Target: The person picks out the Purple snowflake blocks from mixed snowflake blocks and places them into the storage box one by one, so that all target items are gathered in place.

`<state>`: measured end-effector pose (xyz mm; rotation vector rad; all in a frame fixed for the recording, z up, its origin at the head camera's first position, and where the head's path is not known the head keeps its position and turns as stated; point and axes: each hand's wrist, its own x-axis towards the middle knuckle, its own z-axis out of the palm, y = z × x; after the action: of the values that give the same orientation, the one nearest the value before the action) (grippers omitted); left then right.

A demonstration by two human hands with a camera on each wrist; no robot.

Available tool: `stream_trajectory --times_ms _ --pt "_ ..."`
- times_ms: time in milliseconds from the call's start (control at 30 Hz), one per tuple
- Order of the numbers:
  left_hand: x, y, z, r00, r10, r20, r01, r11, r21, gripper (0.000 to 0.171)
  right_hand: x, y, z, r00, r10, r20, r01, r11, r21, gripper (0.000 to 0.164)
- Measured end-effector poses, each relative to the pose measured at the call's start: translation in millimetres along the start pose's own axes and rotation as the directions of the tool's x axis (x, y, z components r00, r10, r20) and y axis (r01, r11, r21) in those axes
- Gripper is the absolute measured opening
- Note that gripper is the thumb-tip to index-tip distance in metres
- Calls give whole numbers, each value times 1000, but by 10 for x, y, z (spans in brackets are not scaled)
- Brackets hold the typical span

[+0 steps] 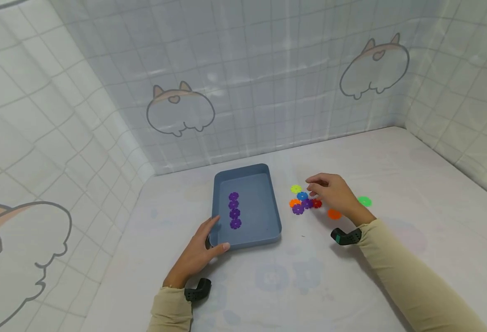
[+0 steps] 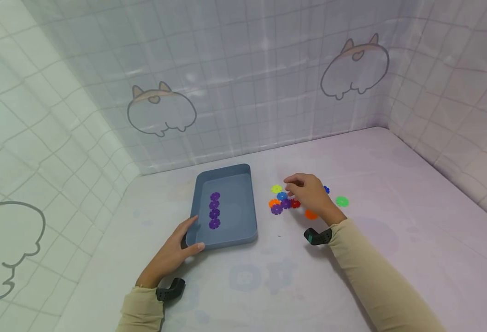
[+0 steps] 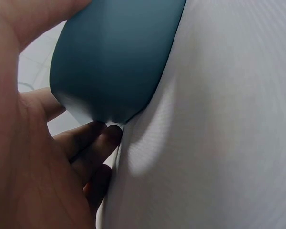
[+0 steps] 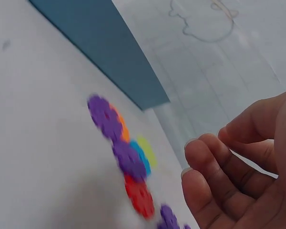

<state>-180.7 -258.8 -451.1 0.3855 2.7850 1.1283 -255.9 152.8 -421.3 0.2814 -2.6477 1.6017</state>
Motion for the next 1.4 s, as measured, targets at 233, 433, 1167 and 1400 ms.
stream_trajectory --times_ms 233,433,1167,1400 --pt "-3 7 1 1000 -2 3 2 1000 0 88 -29 133 -196 997 59 -47 -63 995 -77 33" --pt "-1 6 2 1000 11 -1 -11 1000 -5 88 -52 210 -292 994 79 -71 -85 992 -93 34" --pt "20 20 -21 1000 10 2 -10 1000 9 88 -34 400 -382 999 54 -5 -53 964 -259 29" --pt "21 11 -16 1000 10 -1 -9 1000 18 89 -26 405 -371 997 52 59 -35 965 -260 33"
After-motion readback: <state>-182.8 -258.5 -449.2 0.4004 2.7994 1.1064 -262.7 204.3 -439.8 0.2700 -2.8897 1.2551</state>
